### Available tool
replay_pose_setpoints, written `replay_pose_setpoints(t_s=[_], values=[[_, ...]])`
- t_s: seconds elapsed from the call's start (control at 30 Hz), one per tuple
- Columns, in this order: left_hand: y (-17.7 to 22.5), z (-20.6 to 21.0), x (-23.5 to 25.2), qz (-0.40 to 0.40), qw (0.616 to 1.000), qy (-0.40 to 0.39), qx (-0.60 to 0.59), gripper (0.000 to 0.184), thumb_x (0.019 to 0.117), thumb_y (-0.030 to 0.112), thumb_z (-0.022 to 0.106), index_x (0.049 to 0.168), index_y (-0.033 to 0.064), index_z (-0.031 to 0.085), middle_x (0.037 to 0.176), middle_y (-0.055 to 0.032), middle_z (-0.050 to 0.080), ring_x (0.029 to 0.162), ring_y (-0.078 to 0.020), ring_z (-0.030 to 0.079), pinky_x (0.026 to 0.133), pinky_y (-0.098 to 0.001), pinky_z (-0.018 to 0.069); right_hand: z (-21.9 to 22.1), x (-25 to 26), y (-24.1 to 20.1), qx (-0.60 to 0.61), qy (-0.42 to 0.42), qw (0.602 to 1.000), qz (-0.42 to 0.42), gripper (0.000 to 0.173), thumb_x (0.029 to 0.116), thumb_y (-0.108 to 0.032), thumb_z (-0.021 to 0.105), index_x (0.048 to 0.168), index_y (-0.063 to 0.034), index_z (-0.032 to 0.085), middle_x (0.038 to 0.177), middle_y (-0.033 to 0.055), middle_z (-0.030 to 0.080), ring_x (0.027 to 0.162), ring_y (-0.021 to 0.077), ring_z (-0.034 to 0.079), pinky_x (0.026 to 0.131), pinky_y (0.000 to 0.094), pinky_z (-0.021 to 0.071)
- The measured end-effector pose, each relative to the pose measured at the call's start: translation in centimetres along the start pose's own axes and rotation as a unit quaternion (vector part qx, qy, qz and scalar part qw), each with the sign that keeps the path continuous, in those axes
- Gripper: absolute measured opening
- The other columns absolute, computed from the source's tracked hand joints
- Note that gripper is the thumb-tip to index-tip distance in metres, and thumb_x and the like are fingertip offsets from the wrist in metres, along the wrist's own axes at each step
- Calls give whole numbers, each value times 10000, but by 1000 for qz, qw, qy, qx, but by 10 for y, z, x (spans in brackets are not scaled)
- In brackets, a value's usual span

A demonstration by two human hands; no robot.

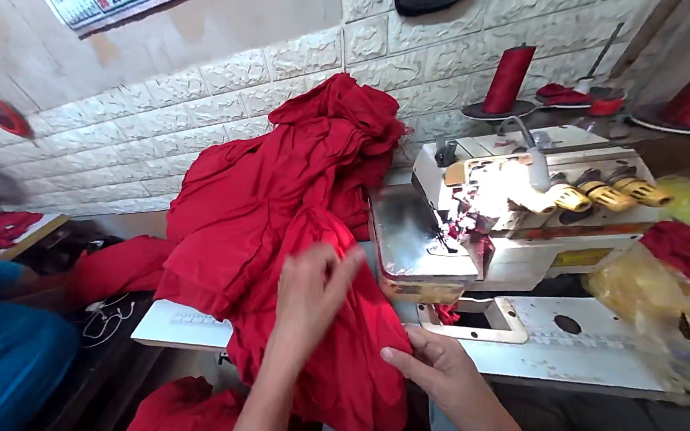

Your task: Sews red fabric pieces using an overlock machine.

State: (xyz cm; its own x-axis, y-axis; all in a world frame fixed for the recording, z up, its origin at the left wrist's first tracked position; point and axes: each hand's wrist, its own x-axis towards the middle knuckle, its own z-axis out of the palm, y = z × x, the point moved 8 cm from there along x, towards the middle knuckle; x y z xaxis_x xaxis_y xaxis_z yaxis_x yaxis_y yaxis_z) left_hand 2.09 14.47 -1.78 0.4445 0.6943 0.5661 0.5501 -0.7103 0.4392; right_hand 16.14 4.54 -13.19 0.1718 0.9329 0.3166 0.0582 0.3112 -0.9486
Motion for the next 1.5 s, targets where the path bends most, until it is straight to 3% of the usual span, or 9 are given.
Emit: replay_pose_setpoints(t_s=[0.13,0.27,0.37,0.7,0.87,1.0,1.13,1.33,1.5], values=[[21,26,-64,8,965,-168,-199,437,847,471,783,877,62,633,782,-8,596,690,-60,544,621,-245,455,1,13,-18,-135,32,985,-104,337,887,-489,720,794,-168,675,814,-86,629,821,10,592,806,335,466],[7,11,-78,-46,932,-13,-360,109,929,117,727,992,29,721,771,35,663,558,37,536,488,-120,450,2,15,-39,-244,107,949,-170,414,928,-512,665,741,-147,607,686,-61,565,663,24,524,772,344,402],[12,12,-82,-32,896,-8,-443,236,953,132,701,1149,21,631,1060,-9,691,829,-31,655,702,-191,563,4,12,-50,-229,131,949,-173,405,967,-503,632,813,-130,648,690,-69,598,667,-9,537,781,287,412],[13,14,-88,-45,968,125,-213,311,889,143,701,1118,-22,570,986,-51,634,887,-55,618,796,-203,531,11,9,-64,-241,121,937,-221,297,934,-367,712,844,-102,613,727,-18,615,687,42,548,778,279,407],[-1,-11,-87,-96,973,205,-41,183,877,83,533,1003,-13,625,846,-38,629,766,-74,606,681,-248,508,21,-3,-73,-473,132,843,-221,248,658,-160,725,878,-79,648,577,-3,548,502,201,547,537,392,426],[-27,2,-82,-172,879,128,-426,127,923,-29,545,968,28,650,836,28,684,725,-13,648,659,-179,554,0,4,-36,-290,115,942,-125,218,755,-77,710,963,-76,648,676,-39,605,569,82,577,526,273,483],[-33,19,-76,-163,766,13,-621,163,935,-6,640,1082,33,698,955,-28,755,860,-66,715,809,-249,597,-4,16,1,132,3,988,-79,104,976,-94,621,1004,-66,717,1006,-23,696,936,34,648,840,210,553],[-41,30,-76,-111,964,-14,-240,231,920,159,665,1127,58,687,619,135,488,585,5,436,730,-270,394,-22,16,7,-208,70,973,-71,334,1021,-244,533,785,-56,676,860,31,636,831,77,594,735,247,480],[-32,29,-83,-65,995,55,-49,330,924,305,680,1166,81,694,873,49,678,876,-145,604,830,-430,441,-19,14,6,-334,94,937,-45,296,961,-143,642,1235,-34,627,1018,69,726,842,163,720,751,334,608]])
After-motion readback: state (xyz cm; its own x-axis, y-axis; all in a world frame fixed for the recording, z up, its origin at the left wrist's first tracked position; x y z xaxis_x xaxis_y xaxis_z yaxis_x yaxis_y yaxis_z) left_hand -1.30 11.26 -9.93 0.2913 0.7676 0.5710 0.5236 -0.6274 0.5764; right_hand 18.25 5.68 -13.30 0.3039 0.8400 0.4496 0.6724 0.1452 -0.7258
